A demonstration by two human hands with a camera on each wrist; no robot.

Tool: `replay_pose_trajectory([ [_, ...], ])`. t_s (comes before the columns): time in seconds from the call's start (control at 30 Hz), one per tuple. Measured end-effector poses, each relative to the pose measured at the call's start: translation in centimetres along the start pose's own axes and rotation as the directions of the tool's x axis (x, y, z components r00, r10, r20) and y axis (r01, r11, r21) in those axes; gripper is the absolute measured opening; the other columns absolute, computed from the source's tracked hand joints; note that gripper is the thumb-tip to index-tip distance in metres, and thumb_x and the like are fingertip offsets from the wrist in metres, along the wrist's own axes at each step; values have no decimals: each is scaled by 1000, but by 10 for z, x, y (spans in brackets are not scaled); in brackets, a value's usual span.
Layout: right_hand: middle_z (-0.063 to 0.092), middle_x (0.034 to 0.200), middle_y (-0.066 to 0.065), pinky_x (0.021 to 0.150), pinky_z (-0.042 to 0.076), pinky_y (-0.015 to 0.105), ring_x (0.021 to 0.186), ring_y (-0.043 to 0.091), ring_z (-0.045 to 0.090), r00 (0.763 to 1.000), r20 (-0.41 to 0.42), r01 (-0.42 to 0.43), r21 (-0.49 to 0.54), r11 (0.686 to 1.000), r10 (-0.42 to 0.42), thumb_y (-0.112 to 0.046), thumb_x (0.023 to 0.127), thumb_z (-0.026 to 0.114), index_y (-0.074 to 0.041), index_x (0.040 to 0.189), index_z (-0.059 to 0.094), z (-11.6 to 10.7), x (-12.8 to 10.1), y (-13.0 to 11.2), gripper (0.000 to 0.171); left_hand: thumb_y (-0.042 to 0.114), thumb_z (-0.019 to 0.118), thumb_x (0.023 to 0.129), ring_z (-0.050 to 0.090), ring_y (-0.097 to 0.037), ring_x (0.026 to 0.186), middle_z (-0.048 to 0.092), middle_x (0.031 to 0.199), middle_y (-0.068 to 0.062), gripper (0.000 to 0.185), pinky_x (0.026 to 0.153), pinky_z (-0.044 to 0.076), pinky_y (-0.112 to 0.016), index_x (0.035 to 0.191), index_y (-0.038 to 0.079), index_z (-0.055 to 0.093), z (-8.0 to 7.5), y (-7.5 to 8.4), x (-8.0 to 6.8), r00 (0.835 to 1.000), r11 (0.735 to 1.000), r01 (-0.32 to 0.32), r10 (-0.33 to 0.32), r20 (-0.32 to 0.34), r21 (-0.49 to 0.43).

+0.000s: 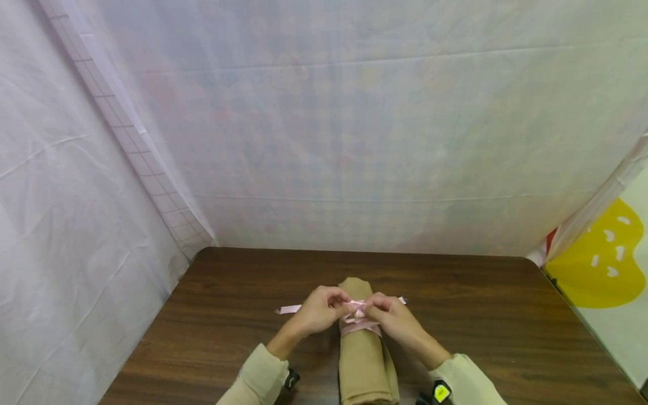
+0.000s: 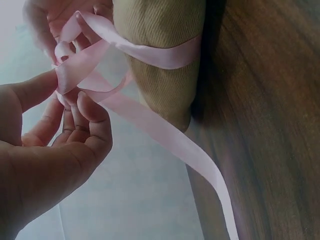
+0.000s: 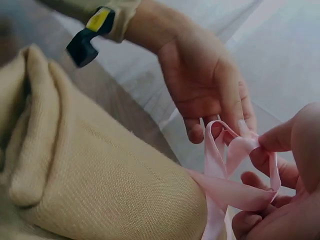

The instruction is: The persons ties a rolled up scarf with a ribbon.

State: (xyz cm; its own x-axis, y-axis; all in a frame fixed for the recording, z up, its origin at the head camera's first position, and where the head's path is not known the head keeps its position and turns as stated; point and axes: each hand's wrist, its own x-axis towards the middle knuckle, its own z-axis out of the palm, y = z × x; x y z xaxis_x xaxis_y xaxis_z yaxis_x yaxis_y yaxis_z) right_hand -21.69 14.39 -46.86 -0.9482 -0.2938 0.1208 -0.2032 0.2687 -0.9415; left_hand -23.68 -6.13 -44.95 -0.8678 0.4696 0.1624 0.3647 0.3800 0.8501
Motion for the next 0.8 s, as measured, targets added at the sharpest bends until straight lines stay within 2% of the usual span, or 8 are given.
replay_pose_trajectory([
  [0.07, 65, 104, 10, 85, 48, 24, 99, 14, 59, 999, 26, -38, 125, 991, 35, -9, 94, 60, 7, 94, 70, -1, 0, 1, 19, 14, 71, 90, 56, -5, 66, 67, 78, -1, 11, 57, 45, -20, 94, 4, 73, 2, 1, 0, 1000, 1000, 12, -12, -11, -4],
  [0.13, 66, 104, 7, 85, 50, 25, 99, 13, 60, 997, 64, -59, 235, 970, 45, -8, 94, 58, 7, 95, 69, -2, 0, 1, 19, 14, 71, 90, 57, -4, 66, 68, 79, -1, 10, 57, 45, -20, 94, 4, 73, 3, 1, 1, 1000, 1000, 22, -22, -17, -10],
  [0.27, 67, 95, -3, 78, 50, 23, 89, 7, 63, 990, 136, -85, 383, 920, 35, -10, 97, 55, -8, 91, 68, -4, 0, 0, 15, 8, 68, 91, 53, -5, 64, 65, 76, 1, 7, 55, 43, -19, 94, 4, 73, 4, 2, 1, 1000, 1000, 20, -20, -20, -20],
  [0.37, 68, 88, -7, 70, 44, 20, 82, 6, 64, 986, 163, -92, 426, 900, 24, -12, 98, 54, -15, 89, 65, -5, 0, 0, 15, 6, 67, 91, 51, -5, 63, 62, 75, 1, 7, 55, 41, -19, 95, 3, 72, 4, 2, 2, 1000, 1000, 3, -4, -27, -30],
  [0.47, 68, 83, -8, 65, 39, 20, 76, 4, 61, 984, 180, -87, 443, 892, 6, -12, 99, 54, -16, 91, 65, -5, 1, 2, 15, 6, 66, 92, 52, -5, 64, 62, 76, 0, 7, 56, 42, -18, 95, 2, 72, 4, 2, 2, 999, 999, 2, -3, -32, -43],
  [0.6, 68, 86, -6, 72, 46, 20, 81, 6, 62, 979, 204, -77, 475, 876, -25, -12, 99, 54, -14, 92, 69, -6, 1, 4, 17, 7, 67, 92, 52, -5, 64, 64, 77, -1, 6, 54, 42, -18, 94, 3, 71, 3, 3, 2, 999, 999, 11, -12, -33, -45],
  [0.7, 68, 95, -5, 80, 50, 23, 90, 8, 65, 976, 211, -58, 512, 857, -60, -9, 100, 53, -13, 93, 70, -8, 1, 5, 19, 8, 68, 92, 52, -5, 63, 64, 77, -2, 6, 54, 41, -19, 94, 3, 71, 4, 2, 2, 999, 999, 9, -10, -34, -37],
  [0.8, 68, 100, -4, 83, 51, 24, 95, 9, 66, 975, 201, -27, 539, 842, -97, -7, 99, 52, -12, 96, 71, -8, 1, 6, 20, 11, 69, 92, 53, -5, 64, 66, 77, -3, 8, 55, 43, -19, 93, 4, 72, 5, 1, 3, 999, 999, 3, -4, -37, -35],
])
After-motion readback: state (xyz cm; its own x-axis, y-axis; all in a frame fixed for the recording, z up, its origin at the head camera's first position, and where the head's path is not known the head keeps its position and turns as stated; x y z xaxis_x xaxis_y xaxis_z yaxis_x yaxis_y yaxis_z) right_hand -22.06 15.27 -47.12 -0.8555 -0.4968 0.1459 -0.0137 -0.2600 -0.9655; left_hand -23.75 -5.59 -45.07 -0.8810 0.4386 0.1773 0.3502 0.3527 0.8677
